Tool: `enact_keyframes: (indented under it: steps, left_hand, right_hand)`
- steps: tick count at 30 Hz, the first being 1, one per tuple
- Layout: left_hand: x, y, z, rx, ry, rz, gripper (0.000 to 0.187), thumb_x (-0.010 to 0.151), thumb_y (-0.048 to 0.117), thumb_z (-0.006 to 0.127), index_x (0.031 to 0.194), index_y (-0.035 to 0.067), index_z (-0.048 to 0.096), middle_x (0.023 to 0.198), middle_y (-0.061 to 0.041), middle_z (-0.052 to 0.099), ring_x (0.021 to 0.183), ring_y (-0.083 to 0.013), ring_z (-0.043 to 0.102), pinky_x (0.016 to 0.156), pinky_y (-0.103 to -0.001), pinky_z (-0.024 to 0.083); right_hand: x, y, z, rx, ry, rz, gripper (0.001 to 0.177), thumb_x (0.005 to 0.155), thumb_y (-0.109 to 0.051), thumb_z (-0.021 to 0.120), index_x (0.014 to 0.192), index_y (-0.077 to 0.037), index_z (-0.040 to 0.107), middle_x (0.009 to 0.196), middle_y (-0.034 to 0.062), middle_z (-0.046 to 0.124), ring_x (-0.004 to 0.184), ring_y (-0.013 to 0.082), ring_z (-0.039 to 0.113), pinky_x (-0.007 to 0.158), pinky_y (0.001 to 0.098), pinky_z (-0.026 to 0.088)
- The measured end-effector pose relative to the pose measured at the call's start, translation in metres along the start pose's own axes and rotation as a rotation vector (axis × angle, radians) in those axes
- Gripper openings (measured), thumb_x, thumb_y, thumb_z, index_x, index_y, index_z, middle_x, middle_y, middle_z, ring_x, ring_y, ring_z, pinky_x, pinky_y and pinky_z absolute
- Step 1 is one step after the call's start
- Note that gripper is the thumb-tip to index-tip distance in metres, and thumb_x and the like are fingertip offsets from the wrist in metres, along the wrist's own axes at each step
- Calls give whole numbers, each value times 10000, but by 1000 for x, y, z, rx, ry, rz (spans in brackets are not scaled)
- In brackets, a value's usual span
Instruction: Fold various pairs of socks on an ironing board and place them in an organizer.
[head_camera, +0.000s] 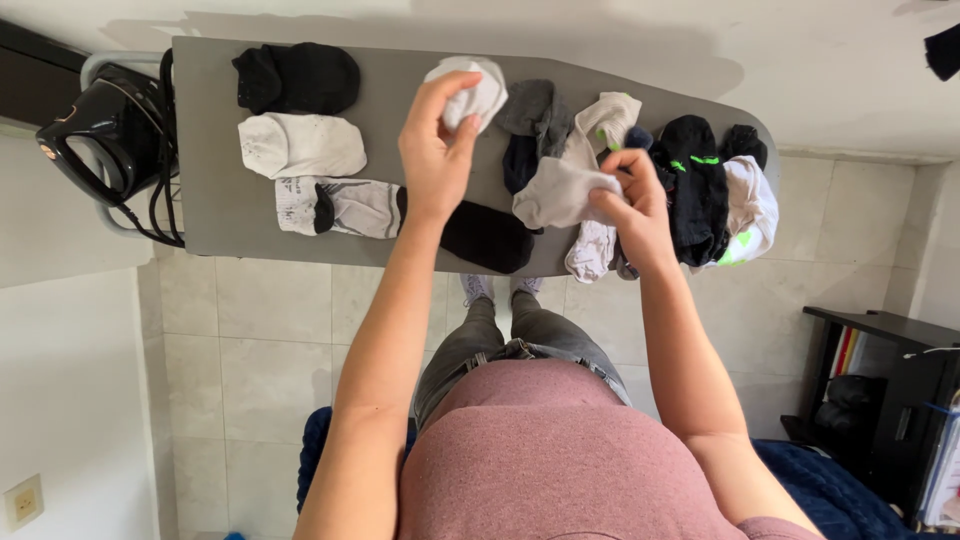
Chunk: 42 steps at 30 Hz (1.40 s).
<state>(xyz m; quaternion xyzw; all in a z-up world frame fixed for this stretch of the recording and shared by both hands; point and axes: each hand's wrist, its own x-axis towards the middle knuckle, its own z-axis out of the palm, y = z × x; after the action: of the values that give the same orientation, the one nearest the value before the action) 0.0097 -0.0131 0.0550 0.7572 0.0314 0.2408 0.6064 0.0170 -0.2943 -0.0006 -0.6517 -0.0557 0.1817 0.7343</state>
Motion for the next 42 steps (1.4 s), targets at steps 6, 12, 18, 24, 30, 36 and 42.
enact_keyframes:
  steps: [6,12,18,24,30,36,42]
  left_hand:
    - [-25,17,-2,165,-106,192,593,853,-201,582,1330,144,652,1355,-75,660,1277,-270,676,1079,-364,557]
    - [-86,-71,-8,413,-254,-363,701,741,-10,792,1386,45,524,1276,-215,617,1160,-344,628,923,-391,527]
    - [-71,-41,-13,231,-423,-815,698,771,195,843,1393,75,550,984,-177,775,759,-222,756,663,-306,601]
    - [-84,-77,-8,151,-522,-840,418,938,302,822,1204,8,689,935,-143,795,744,-158,724,642,-298,586]
    - [-89,-88,-10,-334,-357,-892,580,766,28,763,1298,128,554,1038,-119,647,905,-196,683,701,-318,626]
    - [-91,-93,-15,-374,-387,-1030,407,950,356,676,1278,116,692,1188,-79,681,1036,-202,670,735,-383,625]
    - [-86,-91,-4,209,-420,-791,427,952,465,740,1158,91,739,1122,-87,763,1059,-225,734,937,-374,564]
  right_hand:
    - [-7,-48,22,297,51,-91,531,841,80,606,1325,-127,532,1233,44,648,1114,110,649,968,264,549]
    - [-11,-20,9,-568,70,-88,460,837,-7,693,1292,-33,625,1191,116,652,1014,159,630,849,296,521]
    - [5,-15,14,-666,189,73,415,837,-145,842,1188,-53,642,986,47,710,876,99,673,769,258,550]
    - [12,-44,46,-499,185,-211,271,968,-12,736,1226,-50,662,1013,51,672,919,78,607,829,234,517]
    - [18,-39,77,-248,151,-341,455,1018,5,699,1442,-19,534,1276,70,634,1149,114,619,989,248,514]
    - [13,37,76,-30,80,-74,626,921,19,755,1468,20,450,1403,126,550,1261,189,594,966,337,584]
    - [3,27,84,-89,-18,230,609,885,-20,746,1419,-33,454,1223,120,633,985,149,703,787,262,581]
